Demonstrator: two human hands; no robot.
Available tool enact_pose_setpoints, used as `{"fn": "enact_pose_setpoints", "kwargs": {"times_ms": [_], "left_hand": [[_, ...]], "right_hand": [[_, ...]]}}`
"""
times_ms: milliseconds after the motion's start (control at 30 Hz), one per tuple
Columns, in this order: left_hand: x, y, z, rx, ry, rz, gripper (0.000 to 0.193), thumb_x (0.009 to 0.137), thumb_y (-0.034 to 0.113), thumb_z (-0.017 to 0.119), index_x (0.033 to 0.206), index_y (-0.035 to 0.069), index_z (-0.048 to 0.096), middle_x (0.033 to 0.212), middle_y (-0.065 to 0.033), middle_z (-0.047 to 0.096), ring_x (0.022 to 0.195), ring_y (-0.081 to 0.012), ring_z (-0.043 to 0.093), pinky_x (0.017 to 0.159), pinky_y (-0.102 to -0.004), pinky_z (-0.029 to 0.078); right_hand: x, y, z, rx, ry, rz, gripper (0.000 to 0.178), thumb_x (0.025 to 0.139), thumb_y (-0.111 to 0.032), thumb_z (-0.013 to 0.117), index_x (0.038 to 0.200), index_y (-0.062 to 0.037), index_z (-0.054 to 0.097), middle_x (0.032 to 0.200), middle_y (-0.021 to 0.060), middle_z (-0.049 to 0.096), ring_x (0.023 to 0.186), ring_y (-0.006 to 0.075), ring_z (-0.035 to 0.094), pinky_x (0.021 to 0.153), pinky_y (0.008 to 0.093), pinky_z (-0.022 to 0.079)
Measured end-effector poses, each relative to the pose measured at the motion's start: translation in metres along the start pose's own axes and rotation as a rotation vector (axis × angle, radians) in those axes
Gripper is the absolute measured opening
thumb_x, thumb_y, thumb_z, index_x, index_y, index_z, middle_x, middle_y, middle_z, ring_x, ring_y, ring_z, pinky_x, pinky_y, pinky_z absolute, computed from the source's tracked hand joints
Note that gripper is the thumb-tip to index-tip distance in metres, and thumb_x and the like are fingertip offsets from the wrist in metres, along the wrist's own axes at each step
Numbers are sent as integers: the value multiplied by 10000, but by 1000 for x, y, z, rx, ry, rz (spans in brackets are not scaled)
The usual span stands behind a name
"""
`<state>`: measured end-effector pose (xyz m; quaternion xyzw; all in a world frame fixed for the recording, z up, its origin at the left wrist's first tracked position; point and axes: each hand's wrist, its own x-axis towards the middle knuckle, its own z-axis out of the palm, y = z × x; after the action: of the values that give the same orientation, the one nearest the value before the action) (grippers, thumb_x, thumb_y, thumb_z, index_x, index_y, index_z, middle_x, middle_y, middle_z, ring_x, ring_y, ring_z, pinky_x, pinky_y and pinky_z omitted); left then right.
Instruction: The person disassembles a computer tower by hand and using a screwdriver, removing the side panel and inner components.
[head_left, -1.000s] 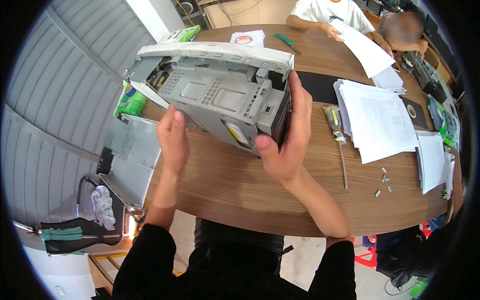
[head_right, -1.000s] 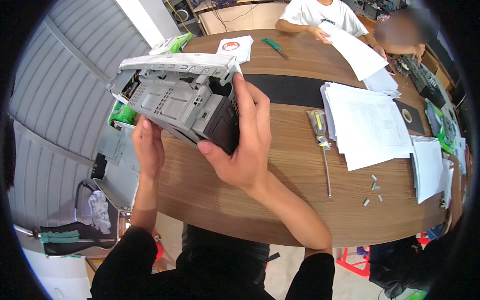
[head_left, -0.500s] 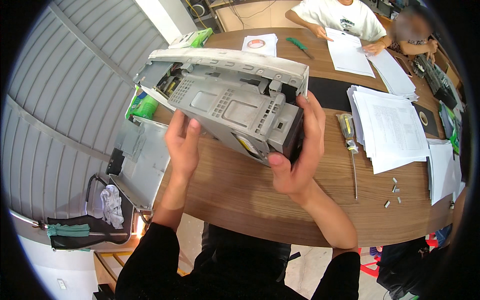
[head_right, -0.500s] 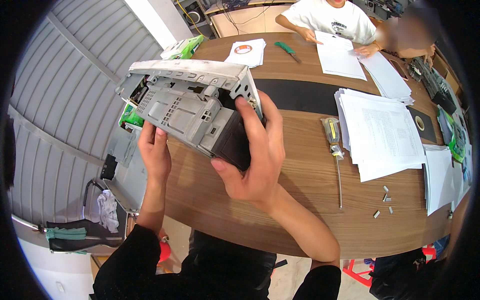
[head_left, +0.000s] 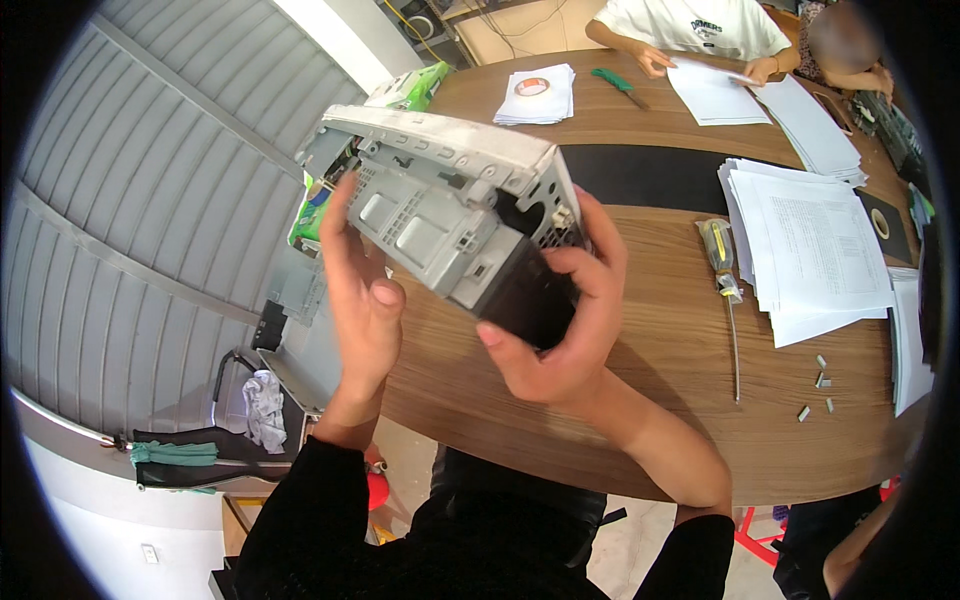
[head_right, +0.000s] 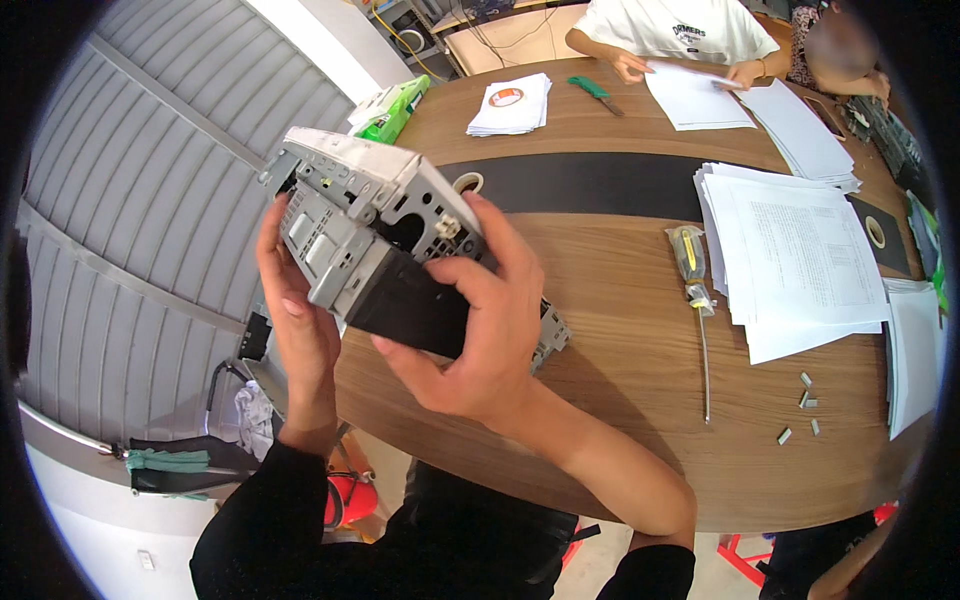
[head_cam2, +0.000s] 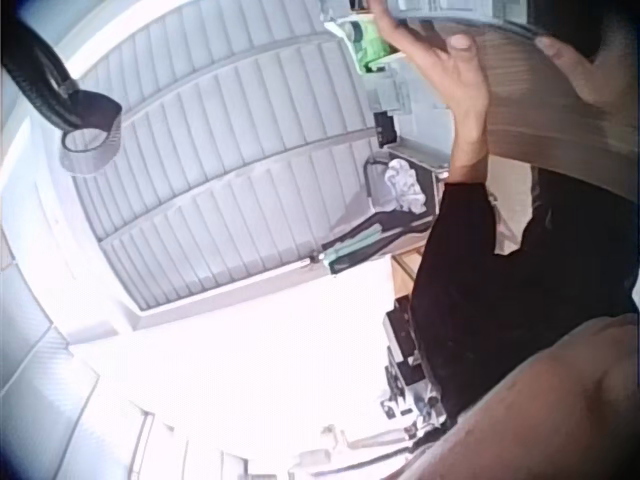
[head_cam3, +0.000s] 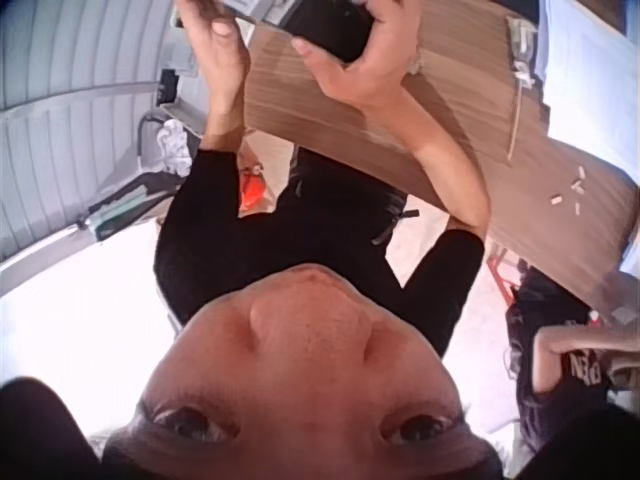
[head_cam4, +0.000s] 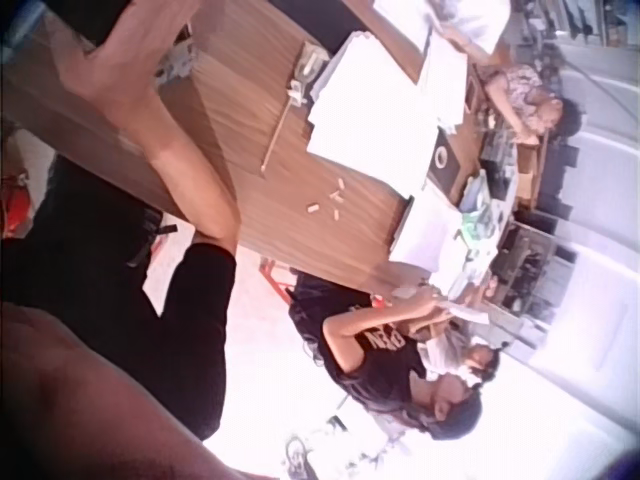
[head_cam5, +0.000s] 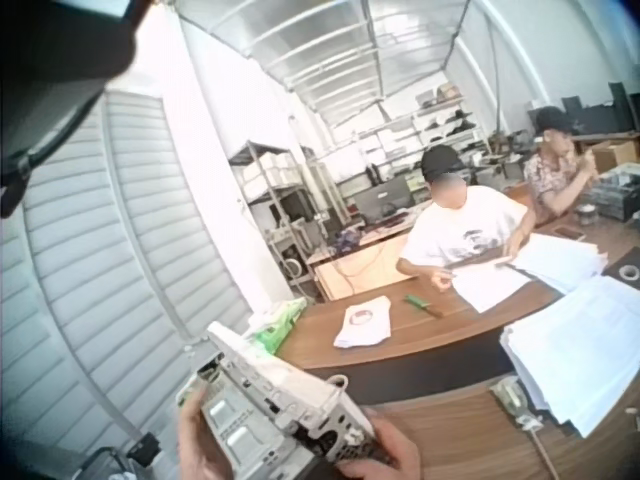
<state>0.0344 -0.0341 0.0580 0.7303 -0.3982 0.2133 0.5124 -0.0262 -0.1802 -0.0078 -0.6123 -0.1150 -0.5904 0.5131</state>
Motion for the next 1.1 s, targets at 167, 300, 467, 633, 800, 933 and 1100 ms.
{"fn": "enact_pose_setpoints", "kwargs": {"times_ms": [167,300,467,633,800,933,1100], "left_hand": [[-2,-3,3,-308,-15,-55,843,785,667,537,1281,5,375,1230,-135,454,1134,-215,482,975,-335,378],[-2,-15,-5,-96,66,-84,886,703,652,651,1249,-5,419,1263,-143,404,1225,-250,362,1038,-385,245],[-4,-21,-6,-97,16,7,858,667,560,743,1248,10,434,1276,-135,367,1223,-258,369,1033,-389,268],[-5,-15,-4,-100,6,-13,810,639,406,810,1247,7,454,1282,-119,318,1227,-272,368,1045,-396,265],[-6,-14,0,-54,-7,21,766,609,194,801,1264,11,449,1305,-138,272,1231,-284,378,1052,-406,280],[-5,-15,-3,-40,-36,39,767,594,107,795,1270,12,445,1320,-165,251,1228,-297,391,1058,-415,286],[-5,-16,-1,-48,-18,37,748,588,77,785,1257,21,456,1330,-159,254,1235,-293,381,1059,-411,283]], "right_hand": [[0,-9,-2,-33,-26,42,574,572,-206,782,1035,-33,490,1280,302,401,1105,401,451,913,449,354],[2,-8,-4,-16,-7,8,605,542,-206,813,1017,-28,483,1257,307,423,1082,401,484,874,431,417],[8,-10,-8,-52,-28,7,608,528,-208,826,989,-30,473,1222,296,449,1041,396,533,810,407,478],[13,-8,-11,-59,-32,-7,595,533,-206,830,968,-17,470,1192,287,461,1023,396,550,805,399,491],[8,-1,-11,17,-35,-33,579,565,-190,811,986,0,463,1225,324,427,1085,428,500,910,456,413],[3,2,-14,-1,-130,-38,588,705,-288,730,1056,2,359,1286,313,338,1184,395,417,1007,464,316],[1,5,-11,52,-90,-44,593,693,-291,742,1058,2,378,1300,324,332,1196,414,413,1010,473,322]]}}
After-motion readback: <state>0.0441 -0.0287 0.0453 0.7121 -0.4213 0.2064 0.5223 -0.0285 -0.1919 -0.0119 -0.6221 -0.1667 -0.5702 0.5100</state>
